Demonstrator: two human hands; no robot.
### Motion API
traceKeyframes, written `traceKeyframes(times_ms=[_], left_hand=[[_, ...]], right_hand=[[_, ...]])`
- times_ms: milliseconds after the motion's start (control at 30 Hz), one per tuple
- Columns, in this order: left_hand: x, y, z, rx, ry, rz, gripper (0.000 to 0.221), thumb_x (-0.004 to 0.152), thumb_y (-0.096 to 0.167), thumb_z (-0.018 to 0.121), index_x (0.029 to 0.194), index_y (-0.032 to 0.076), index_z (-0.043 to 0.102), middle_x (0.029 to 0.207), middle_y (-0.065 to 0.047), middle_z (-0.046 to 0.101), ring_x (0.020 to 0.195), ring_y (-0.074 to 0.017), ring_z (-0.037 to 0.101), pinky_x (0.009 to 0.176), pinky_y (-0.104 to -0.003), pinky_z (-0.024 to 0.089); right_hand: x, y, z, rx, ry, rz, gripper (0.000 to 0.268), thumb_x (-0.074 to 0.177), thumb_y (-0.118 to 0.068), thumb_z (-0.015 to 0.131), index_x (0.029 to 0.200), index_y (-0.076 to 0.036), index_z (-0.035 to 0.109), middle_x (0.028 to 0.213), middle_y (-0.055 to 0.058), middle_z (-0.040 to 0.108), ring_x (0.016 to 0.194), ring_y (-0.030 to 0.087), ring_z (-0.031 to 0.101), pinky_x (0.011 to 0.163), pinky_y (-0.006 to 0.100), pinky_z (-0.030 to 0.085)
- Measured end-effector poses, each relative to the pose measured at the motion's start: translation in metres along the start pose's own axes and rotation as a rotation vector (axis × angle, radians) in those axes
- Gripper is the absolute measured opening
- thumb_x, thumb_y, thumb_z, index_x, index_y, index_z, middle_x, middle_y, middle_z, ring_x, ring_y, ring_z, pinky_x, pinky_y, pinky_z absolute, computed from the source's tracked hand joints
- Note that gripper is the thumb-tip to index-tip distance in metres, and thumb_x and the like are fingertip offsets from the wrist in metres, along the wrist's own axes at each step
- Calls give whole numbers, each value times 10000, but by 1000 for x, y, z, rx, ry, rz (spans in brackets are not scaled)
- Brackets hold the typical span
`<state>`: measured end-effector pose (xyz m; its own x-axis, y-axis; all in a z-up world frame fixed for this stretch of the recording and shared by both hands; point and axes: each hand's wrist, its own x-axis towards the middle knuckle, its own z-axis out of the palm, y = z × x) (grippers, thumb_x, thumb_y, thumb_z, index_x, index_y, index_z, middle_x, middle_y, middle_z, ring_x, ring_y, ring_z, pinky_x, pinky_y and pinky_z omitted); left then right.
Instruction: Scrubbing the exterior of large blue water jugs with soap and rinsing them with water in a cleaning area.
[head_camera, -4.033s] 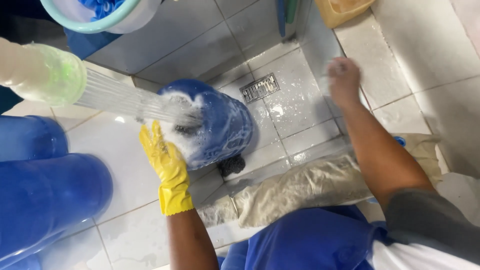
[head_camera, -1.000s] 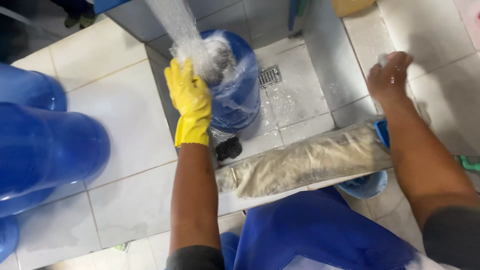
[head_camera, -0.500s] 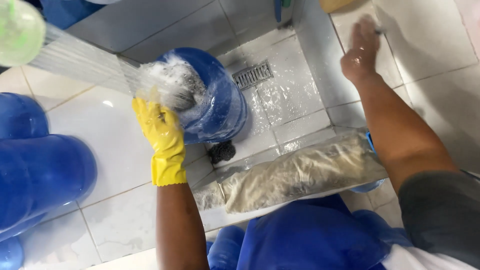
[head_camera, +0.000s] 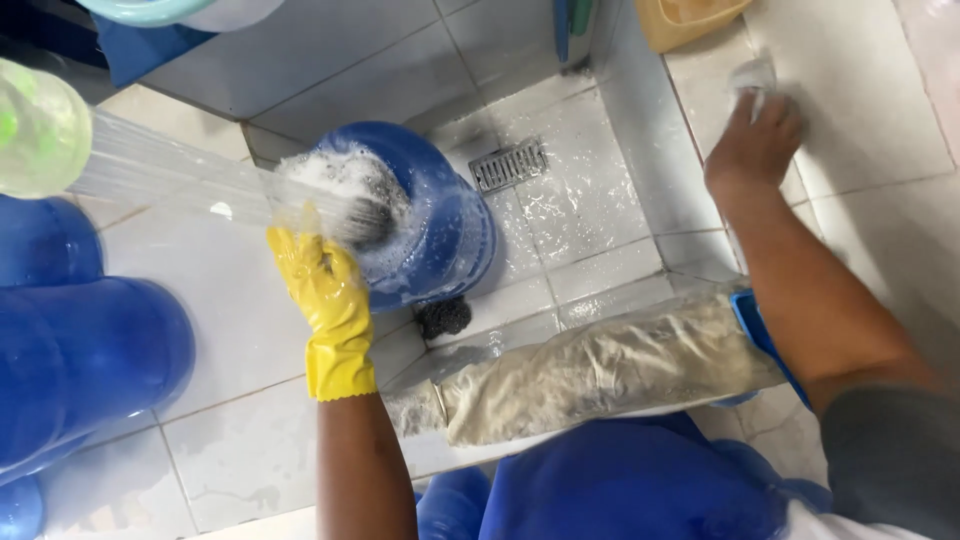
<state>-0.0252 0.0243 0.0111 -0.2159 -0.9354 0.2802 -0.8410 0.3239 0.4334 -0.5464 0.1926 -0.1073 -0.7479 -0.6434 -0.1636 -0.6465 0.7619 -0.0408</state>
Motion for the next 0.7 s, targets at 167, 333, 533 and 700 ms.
traceKeyframes(times_ms=[167,333,533,700], left_hand=[[-18,-36,16,-90,129,131,369,1045,8,548,1412,22,588,1574,-293,421,1523,-487,264,1290,-545,235],[-19,-31,10,-79,123,110,450,1015,-24,551,1447,96,587,1612,-265,375,1544,-442,255,1283,-510,288],[-7,-2,-3,-60,60,30,495,1049,114,487,1536,197,515,1639,-251,346,1555,-419,243,1276,-495,260],[1,-18,30,10,63,92,549,1015,140,481,1563,173,484,1628,-256,361,1527,-467,291,1281,-545,249]], right_hand=[[15,-43,-17,1124,240,528,466,1033,-443,364,1346,-122,491,1361,113,581,1228,274,638,983,410,548],[24,-33,41,119,-174,-179,634,917,-123,471,1528,-93,305,1436,217,213,1299,398,281,1055,442,274],[-49,-24,-46,1475,-127,233,383,1104,-349,617,909,-201,322,825,-23,278,655,113,336,555,303,282],[-40,-3,-65,846,107,208,384,1130,-331,547,1330,-8,493,1266,151,474,1127,303,565,950,416,463]])
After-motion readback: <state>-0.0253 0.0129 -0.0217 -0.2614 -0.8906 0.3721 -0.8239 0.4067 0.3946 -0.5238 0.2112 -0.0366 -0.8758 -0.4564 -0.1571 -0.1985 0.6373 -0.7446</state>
